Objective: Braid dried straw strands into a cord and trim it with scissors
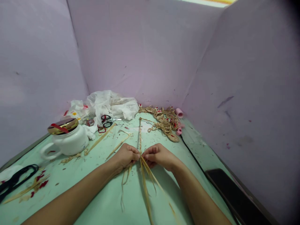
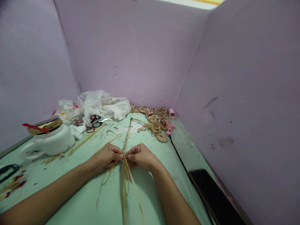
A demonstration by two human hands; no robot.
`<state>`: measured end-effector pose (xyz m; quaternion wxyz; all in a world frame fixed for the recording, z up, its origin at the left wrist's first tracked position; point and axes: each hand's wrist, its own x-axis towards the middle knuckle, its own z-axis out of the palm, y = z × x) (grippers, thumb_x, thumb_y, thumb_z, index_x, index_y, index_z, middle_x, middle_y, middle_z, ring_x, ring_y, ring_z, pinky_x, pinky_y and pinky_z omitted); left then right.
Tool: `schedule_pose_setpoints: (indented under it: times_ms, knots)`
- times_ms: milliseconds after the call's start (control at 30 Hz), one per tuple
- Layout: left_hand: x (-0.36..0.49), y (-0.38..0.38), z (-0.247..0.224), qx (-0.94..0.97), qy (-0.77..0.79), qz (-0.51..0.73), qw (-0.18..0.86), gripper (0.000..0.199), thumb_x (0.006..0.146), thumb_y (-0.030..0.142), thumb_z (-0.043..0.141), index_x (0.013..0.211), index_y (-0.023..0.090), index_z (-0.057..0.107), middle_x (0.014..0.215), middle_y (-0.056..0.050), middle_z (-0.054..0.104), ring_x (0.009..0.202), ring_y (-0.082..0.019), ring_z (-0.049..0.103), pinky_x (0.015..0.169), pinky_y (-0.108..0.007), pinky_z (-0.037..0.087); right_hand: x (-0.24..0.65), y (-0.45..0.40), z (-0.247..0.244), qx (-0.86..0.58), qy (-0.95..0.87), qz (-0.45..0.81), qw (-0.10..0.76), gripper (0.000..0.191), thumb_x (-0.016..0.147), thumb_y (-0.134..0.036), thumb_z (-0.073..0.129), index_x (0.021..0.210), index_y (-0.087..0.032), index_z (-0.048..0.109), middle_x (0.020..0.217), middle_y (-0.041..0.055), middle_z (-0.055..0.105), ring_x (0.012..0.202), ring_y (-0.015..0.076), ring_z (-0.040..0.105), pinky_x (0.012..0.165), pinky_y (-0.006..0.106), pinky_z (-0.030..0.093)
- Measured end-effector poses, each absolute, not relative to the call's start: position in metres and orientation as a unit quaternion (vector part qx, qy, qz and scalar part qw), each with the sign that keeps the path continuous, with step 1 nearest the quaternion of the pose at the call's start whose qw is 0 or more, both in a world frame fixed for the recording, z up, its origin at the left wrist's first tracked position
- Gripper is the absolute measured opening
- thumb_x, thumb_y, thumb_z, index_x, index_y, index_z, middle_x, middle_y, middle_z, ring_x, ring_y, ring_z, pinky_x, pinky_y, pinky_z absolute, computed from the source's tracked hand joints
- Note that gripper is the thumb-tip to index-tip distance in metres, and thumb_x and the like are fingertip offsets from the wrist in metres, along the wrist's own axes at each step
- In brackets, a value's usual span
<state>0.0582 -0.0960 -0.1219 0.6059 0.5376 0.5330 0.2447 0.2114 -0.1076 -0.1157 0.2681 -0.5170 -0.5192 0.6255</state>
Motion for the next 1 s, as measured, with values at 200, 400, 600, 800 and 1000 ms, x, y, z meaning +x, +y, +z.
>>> schedule_pose_setpoints:
  times_ms: [200,400,600,800,1000]
  knots:
    - [0.055,-0.094,-0.122,0.538,0.507,0.254,0.623,0.016,0.057,0.024,0.057,0.048,0.013,0.050,0.033,0.007,0.036,0.025,-0.001,0.020,0.032,-0.020,0.008,0.209,-0.105,-0.121,-0.520,-0.466,0.641,0.320,0.014,0.051,-0.021,0.066,0.058,-0.010,0.061,0.046,-0.0024,0.057,0.041,0.0060,0.050,0.046,0.019,0.041]
    - [0.060,-0.099,-0.120,0.507,0.507,0.290,0.634,0.015,0.054,0.024,0.061,0.051,0.011,0.054,0.034,0.006,0.039,0.028,-0.001,0.024,0.033,-0.019,0.012,0.204,-0.108,-0.122,-0.520,-0.410,0.672,0.331,0.014,0.055,-0.019,0.064,0.059,-0.011,0.053,0.048,-0.0014,0.056,0.047,0.0090,0.054,0.054,0.025,0.047]
    - [0.063,-0.103,-0.120,0.498,0.489,0.315,0.643,0.019,0.053,0.026,0.064,0.048,0.010,0.054,0.035,0.003,0.043,0.031,-0.002,0.028,0.035,-0.018,0.017,0.197,-0.113,-0.115,-0.484,-0.369,0.725,0.322,0.011,0.066,-0.012,0.055,0.064,-0.014,0.044,0.050,-0.0011,0.054,0.050,0.0109,0.056,0.057,0.028,0.048]
    - [0.061,-0.103,-0.122,0.542,0.481,0.310,0.616,0.021,0.056,0.029,0.062,0.051,0.010,0.056,0.033,0.006,0.037,0.031,-0.002,0.024,0.035,-0.018,0.015,0.201,-0.109,-0.117,-0.481,-0.382,0.740,0.276,0.014,0.070,-0.012,0.052,0.058,-0.012,0.045,0.044,-0.0052,0.042,0.031,0.0001,0.027,0.031,0.013,0.021]
    - [0.055,-0.098,-0.123,0.572,0.446,0.257,0.638,0.017,0.058,0.028,0.056,0.052,0.013,0.051,0.034,0.007,0.035,0.029,-0.002,0.024,0.032,-0.018,0.012,0.202,-0.106,-0.122,-0.563,-0.432,0.643,0.289,0.014,0.063,-0.012,0.055,0.053,-0.014,0.045,0.039,-0.0062,0.043,0.028,0.0012,0.024,0.031,0.018,0.011]
